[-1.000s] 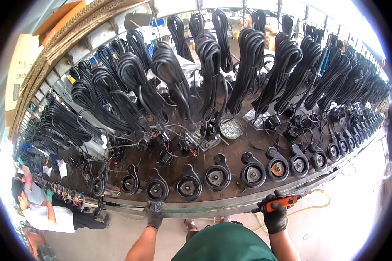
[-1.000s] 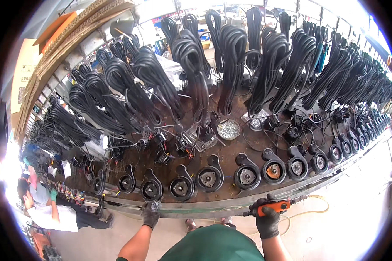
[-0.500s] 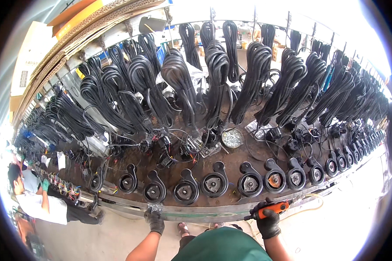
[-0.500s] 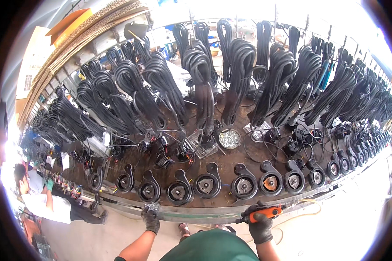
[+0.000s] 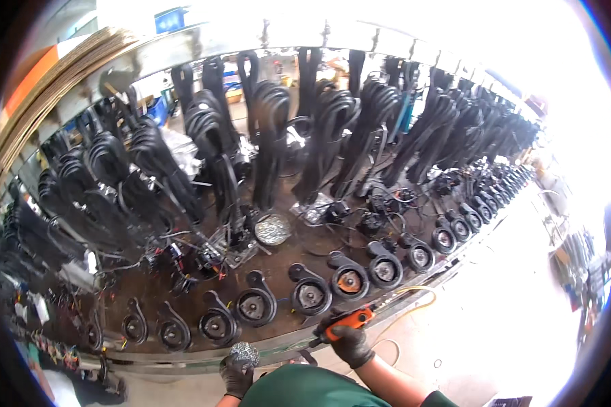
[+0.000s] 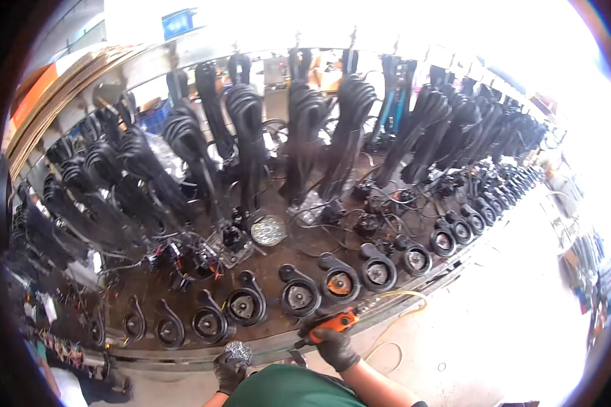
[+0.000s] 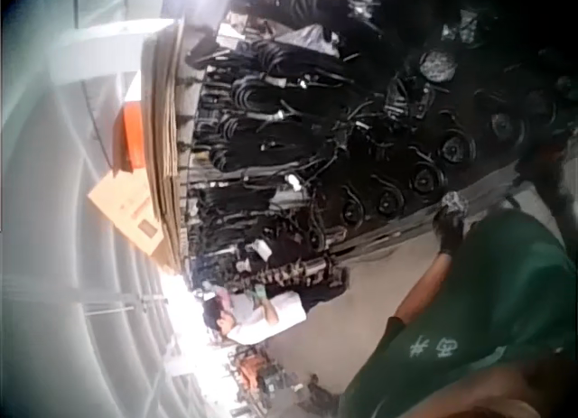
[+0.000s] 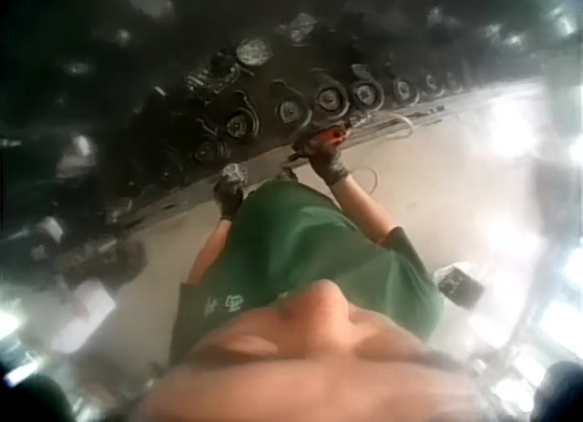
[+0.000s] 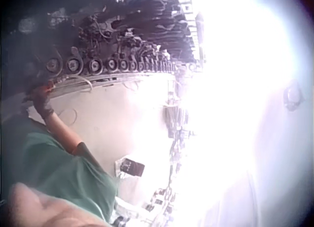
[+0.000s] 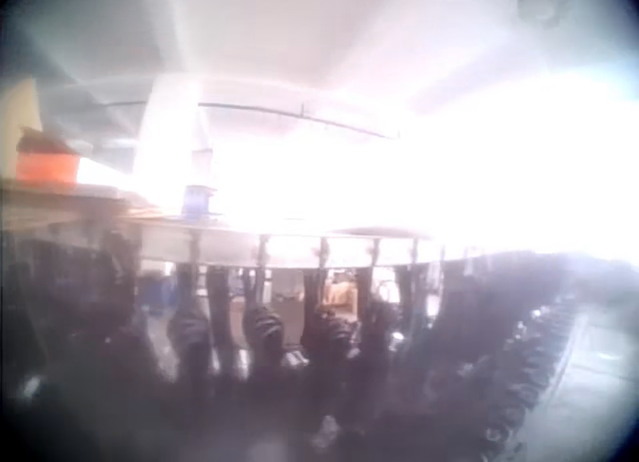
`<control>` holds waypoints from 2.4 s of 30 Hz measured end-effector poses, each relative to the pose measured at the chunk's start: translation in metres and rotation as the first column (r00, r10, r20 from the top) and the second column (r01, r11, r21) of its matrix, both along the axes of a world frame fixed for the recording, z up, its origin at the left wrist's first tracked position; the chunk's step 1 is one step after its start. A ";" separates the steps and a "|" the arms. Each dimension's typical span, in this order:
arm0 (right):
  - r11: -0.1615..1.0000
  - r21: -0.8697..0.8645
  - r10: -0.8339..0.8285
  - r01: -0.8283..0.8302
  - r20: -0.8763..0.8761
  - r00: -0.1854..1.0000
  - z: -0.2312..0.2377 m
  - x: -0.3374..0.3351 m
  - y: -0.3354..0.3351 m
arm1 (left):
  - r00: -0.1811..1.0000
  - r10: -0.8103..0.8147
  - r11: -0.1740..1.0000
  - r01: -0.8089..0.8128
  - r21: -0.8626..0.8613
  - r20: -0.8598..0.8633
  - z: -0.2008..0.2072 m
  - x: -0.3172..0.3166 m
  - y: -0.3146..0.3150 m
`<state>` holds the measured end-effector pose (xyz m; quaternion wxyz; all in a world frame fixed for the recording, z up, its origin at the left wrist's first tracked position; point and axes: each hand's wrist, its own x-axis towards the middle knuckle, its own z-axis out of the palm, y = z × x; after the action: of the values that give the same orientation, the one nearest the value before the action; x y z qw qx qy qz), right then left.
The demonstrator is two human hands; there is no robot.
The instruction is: The person uses a power tool to drive screws into electrical components, wipes the components with a blue cloth, and moves finished units from the rack to the assembly table.
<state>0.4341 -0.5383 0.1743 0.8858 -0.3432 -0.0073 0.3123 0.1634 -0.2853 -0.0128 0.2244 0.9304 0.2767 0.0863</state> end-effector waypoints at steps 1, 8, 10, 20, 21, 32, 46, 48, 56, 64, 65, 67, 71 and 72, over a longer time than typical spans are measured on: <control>1.000 0.007 -0.004 0.004 0.017 1.000 -0.007 0.000 0.000 | 1.000 -0.030 0.999 0.030 0.012 -0.008 0.005 0.010 0.001; 0.996 -0.029 0.088 -0.086 0.081 0.993 -0.003 0.003 -0.002 | 0.924 -0.226 0.972 0.234 -0.011 -0.310 -0.004 0.048 0.026; 0.997 -0.075 0.041 -0.035 0.082 0.996 -0.019 0.004 -0.006 | 0.855 -0.338 0.934 0.358 -0.024 -0.393 -0.048 0.053 0.044; 0.999 -0.044 -0.009 0.008 -0.009 1.000 -0.019 0.007 0.008 | 0.977 -0.145 0.877 0.200 -0.436 0.156 -0.001 0.059 0.038; 0.999 -0.039 -0.015 0.013 -0.037 0.999 -0.028 0.008 0.006 | 0.994 -0.082 0.794 0.112 -0.598 0.078 -0.003 0.057 0.040; 0.996 -0.088 -0.011 0.024 0.142 0.990 0.017 0.003 0.036 | 0.975 0.221 0.096 0.007 -0.995 0.029 0.046 0.042 0.043; 0.997 -0.016 0.071 -0.070 0.103 0.992 0.032 0.001 0.066 | 0.974 0.201 -0.064 0.120 -0.991 0.105 0.064 0.050 0.041; 0.996 0.016 0.083 -0.085 0.117 0.990 0.039 0.000 0.074 | 0.979 0.181 -0.024 0.097 -0.995 0.092 0.138 0.065 0.038; 0.981 0.158 0.086 -0.116 0.188 0.978 0.064 -0.011 0.097 | 0.960 0.071 0.018 0.270 -0.963 0.271 0.217 0.111 0.026; 0.986 0.164 -0.020 -0.009 0.178 0.984 0.074 -0.012 0.095 | 0.961 0.174 -0.107 0.235 -0.966 0.215 0.221 0.119 0.013; 0.987 0.162 -0.028 -0.002 0.183 0.983 0.075 -0.011 0.095 | 0.961 0.166 -0.111 0.239 -0.965 0.219 0.218 0.120 0.013; 0.985 0.169 -0.011 -0.015 0.152 0.988 0.074 -0.010 0.095 | 0.967 0.189 -0.226 0.211 -0.951 0.170 0.213 0.121 0.014; 0.985 0.172 -0.005 -0.024 0.166 0.986 0.070 -0.006 0.094 | 0.973 0.142 -0.131 0.200 -0.971 0.181 0.214 0.124 0.017; 0.985 0.169 -0.008 -0.020 0.163 0.987 0.070 -0.006 0.095 | 0.974 0.139 -0.134 0.197 -0.971 0.178 0.211 0.125 0.016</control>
<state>0.4279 -0.4432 0.2438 0.9074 -0.2908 -0.1074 0.2840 0.2888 -0.2695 0.1979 0.8786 0.4310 0.1984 -0.0537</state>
